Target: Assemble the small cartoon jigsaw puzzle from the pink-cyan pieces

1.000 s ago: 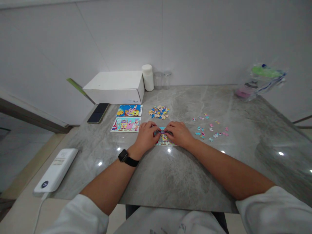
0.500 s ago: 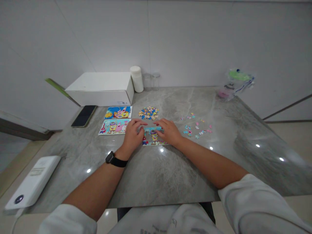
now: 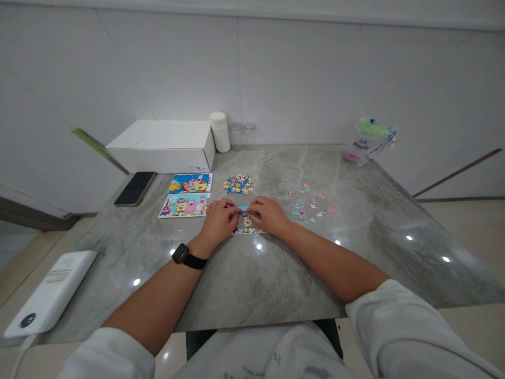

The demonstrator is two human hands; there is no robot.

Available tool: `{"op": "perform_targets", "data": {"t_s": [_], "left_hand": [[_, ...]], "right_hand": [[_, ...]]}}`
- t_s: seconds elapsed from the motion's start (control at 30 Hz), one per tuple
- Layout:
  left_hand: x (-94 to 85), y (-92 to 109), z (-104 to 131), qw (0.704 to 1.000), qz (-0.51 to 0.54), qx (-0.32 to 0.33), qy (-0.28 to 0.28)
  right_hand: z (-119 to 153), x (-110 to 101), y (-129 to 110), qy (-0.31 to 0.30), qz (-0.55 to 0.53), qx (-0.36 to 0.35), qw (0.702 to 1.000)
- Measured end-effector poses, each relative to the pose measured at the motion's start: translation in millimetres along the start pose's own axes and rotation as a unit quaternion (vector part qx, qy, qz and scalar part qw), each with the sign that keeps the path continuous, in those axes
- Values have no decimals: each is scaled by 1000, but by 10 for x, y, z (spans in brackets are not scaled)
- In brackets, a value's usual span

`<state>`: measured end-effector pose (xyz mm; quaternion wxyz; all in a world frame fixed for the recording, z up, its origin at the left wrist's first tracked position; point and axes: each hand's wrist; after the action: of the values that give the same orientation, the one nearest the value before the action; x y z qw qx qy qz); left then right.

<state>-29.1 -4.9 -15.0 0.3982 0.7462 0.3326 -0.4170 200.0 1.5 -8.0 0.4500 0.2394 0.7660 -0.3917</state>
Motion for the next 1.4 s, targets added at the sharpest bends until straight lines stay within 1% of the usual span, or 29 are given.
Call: {"op": "perform_targets", "data": {"t_s": [0.27, 0.43, 0.7, 0.83, 1.13, 1.4], "left_hand": [[5, 11, 8, 1000, 5, -6, -6], [-2, 12, -5, 1000, 2, -7, -13], [-37, 45, -20, 1000, 2, -16, -8], [-31, 47, -10, 1000, -2, -10, -10], [-19, 55, -16, 1000, 3, -6, -4], [-24, 51, -23, 999, 35, -8, 16]], "right_hand": [[-9, 18, 31, -17, -6, -4, 1000], [-20, -8, 1, -26, -3, 4, 1000], [-34, 1, -16, -14, -3, 12, 1000], [-26, 4, -7, -26, 6, 6, 1000], [-47, -40, -47, -39, 33, -5, 999], [-49, -9, -40, -25, 15, -3, 1000]]}}
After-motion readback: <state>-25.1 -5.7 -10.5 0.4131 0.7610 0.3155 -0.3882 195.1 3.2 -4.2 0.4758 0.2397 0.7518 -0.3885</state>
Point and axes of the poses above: each hand's wrist, its own z-axis away from the middle knuckle, its own x-axis out of the palm, y = z × x, and after that the axes turned 3 degrees about -z, right-handed
